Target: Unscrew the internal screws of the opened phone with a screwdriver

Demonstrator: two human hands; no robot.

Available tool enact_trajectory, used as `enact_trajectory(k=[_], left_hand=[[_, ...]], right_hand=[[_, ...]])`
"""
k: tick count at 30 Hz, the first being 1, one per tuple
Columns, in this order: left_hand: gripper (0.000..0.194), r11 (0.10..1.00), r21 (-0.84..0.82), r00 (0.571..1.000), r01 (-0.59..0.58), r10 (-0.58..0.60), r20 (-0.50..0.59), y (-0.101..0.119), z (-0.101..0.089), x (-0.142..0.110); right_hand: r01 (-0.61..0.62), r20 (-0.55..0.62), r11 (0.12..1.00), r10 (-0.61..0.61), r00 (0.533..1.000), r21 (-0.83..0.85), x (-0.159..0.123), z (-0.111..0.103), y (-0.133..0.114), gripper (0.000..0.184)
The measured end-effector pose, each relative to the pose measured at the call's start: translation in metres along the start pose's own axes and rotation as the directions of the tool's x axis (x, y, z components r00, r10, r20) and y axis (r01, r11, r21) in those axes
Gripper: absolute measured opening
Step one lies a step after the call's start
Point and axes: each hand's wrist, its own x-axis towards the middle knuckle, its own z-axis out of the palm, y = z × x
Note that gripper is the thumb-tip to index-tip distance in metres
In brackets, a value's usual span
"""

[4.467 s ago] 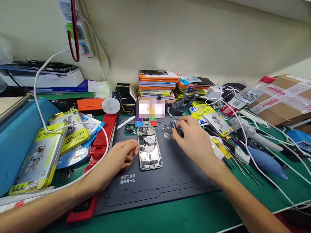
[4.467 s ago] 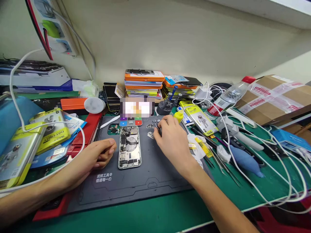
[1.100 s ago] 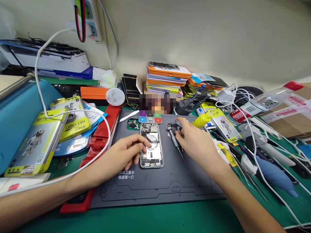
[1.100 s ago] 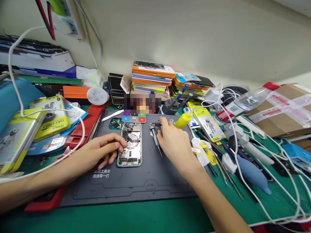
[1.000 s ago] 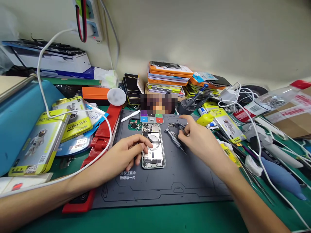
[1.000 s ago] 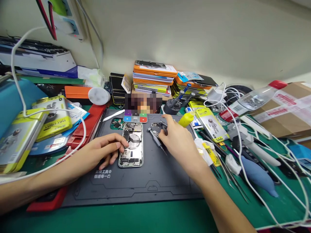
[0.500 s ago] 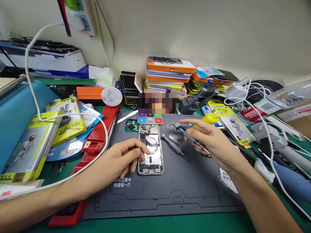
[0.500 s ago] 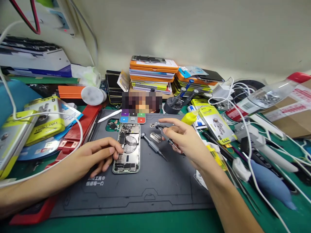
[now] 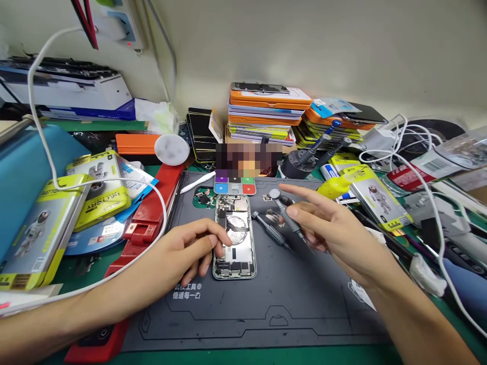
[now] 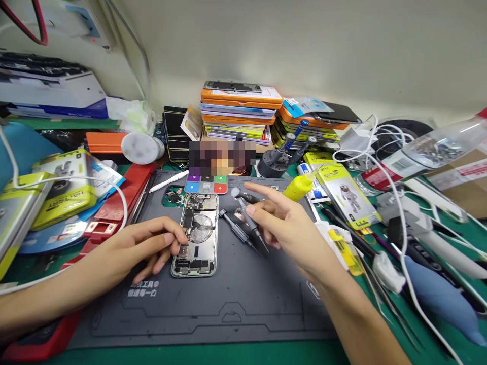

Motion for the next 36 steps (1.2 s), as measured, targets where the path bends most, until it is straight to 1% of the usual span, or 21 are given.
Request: enact_trajectory(k=[2,5,8,11,14,17,20,23,25,30,34,36], left_hand=[[0.029,1.000,0.000,1.000,0.001,-0.001,0.006,-0.001,0.000,0.000],[0.030,1.000,0.009,1.000,-0.003,0.003,0.010,-0.001,-0.001,0.000],[0.030,1.000,0.028,1.000,-0.014,0.014,0.013,0.001,0.000,-0.002],[0.030,0.999,0.037,1.000,-0.013,0.013,0.006,0.005,0.000,-0.004],[0.031,0.999,0.038,1.000,-0.008,0.008,0.005,0.007,0.001,-0.004],[0.030,0.999,0.045,1.000,-0.011,0.010,0.008,0.007,0.002,-0.003],[0.028,0.999,0.036,1.000,-0.016,0.016,0.002,0.005,0.001,-0.001],[0.028,0.999,0.041,1.000,-0.012,0.012,0.005,0.004,0.001,-0.001],[0.028,0.999,0.050,1.000,-0.003,0.002,0.006,0.004,0.002,-0.002],[0.027,0.999,0.047,1.000,0.008,-0.008,0.007,0.006,0.002,-0.003],[0.031,0.997,0.066,0.998,0.050,-0.052,0.023,0.004,0.001,-0.004],[0.033,0.995,0.081,0.997,0.064,-0.067,0.030,0.003,0.001,-0.005]], right_hand=[[-0.032,0.023,0.998,0.031,0.999,0.057,0.002,0.003,0.002,0.097],[-0.063,0.053,0.995,0.059,0.997,0.077,0.005,0.007,0.005,0.094],[-0.112,0.125,0.988,0.099,0.987,0.103,0.007,0.007,0.006,0.093],[-0.173,0.209,0.963,0.130,0.969,0.206,0.008,0.003,0.005,0.091],[-0.206,0.236,0.932,0.137,0.962,0.299,0.008,-0.002,0.004,0.088],[-0.183,0.178,0.931,0.131,0.975,0.318,0.009,-0.005,0.004,0.093],[-0.124,0.090,0.955,0.104,0.991,0.268,0.009,-0.005,0.004,0.106],[-0.093,0.070,0.970,0.079,0.994,0.224,0.006,-0.005,0.003,0.114],[-0.072,0.052,0.982,0.064,0.997,0.174,0.004,-0.005,0.002,0.113],[-0.047,0.003,0.997,0.047,0.999,-0.068,0.002,-0.008,0.004,0.109],[-0.045,-0.016,0.993,0.044,0.999,-0.106,-0.003,-0.013,0.002,0.111],[-0.046,-0.067,0.991,0.038,0.997,-0.123,-0.006,-0.016,0.000,0.110]])
